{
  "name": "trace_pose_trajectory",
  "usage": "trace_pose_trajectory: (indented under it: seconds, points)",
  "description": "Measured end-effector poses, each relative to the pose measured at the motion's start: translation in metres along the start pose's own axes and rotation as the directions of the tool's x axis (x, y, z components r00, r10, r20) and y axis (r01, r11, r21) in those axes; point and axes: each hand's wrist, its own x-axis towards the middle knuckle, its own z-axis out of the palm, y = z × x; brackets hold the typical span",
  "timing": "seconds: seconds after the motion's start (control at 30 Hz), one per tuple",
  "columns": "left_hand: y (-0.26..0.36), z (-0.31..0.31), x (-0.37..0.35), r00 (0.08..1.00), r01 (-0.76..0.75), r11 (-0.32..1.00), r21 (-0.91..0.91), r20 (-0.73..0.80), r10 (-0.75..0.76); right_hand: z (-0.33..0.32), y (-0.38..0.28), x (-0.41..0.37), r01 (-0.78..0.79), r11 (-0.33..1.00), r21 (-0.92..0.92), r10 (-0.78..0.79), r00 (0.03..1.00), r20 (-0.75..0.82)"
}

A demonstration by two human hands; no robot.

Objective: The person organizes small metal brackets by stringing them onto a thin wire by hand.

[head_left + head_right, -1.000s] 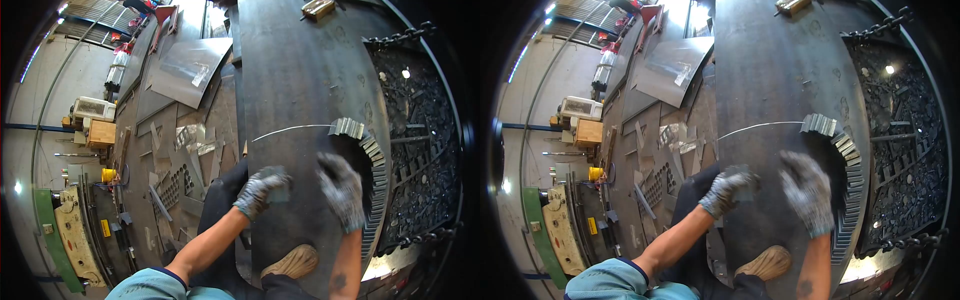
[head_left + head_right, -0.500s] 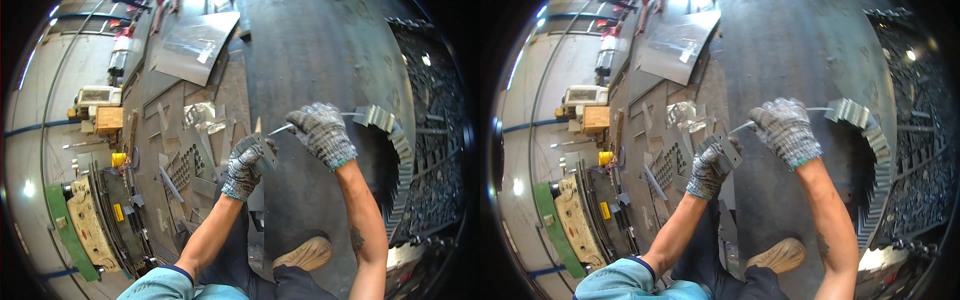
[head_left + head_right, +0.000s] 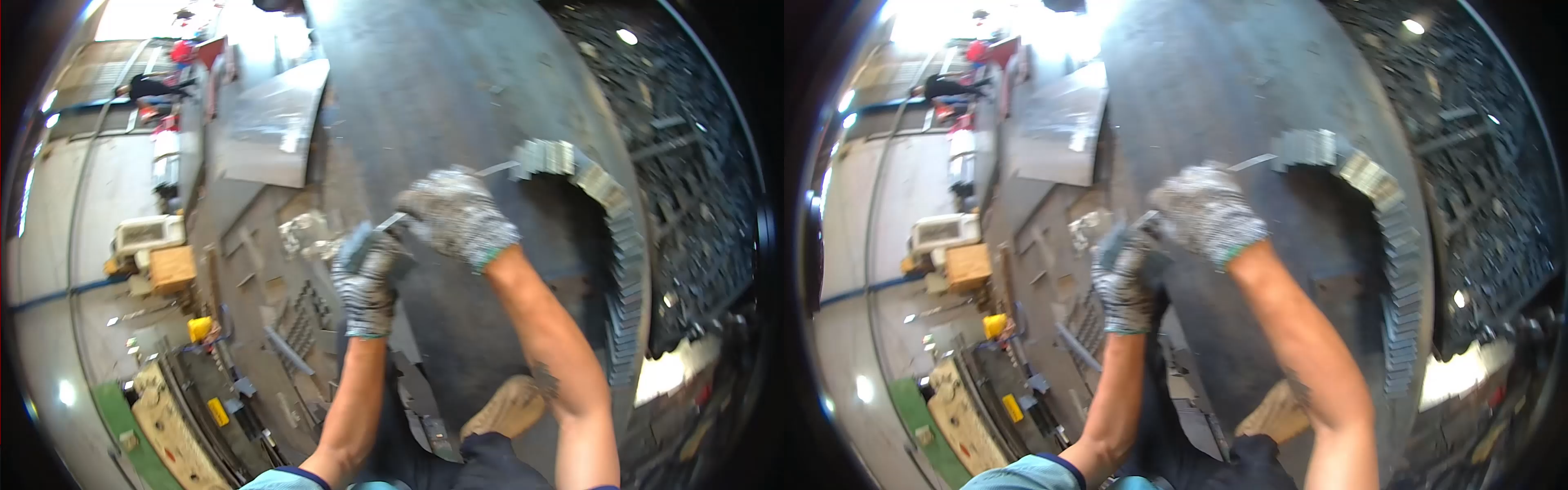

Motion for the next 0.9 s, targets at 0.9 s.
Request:
trace_pose_trajectory:
  seconds: [0.9]
  points:
    - [-0.007, 0.021, 0.038, 0.985, 0.159, 0.768, -0.620, 0.152, -0.081, -0.050, 0.037, 0.008, 0.008, 0.997, 0.071, -0.005, 0.999, -0.046]
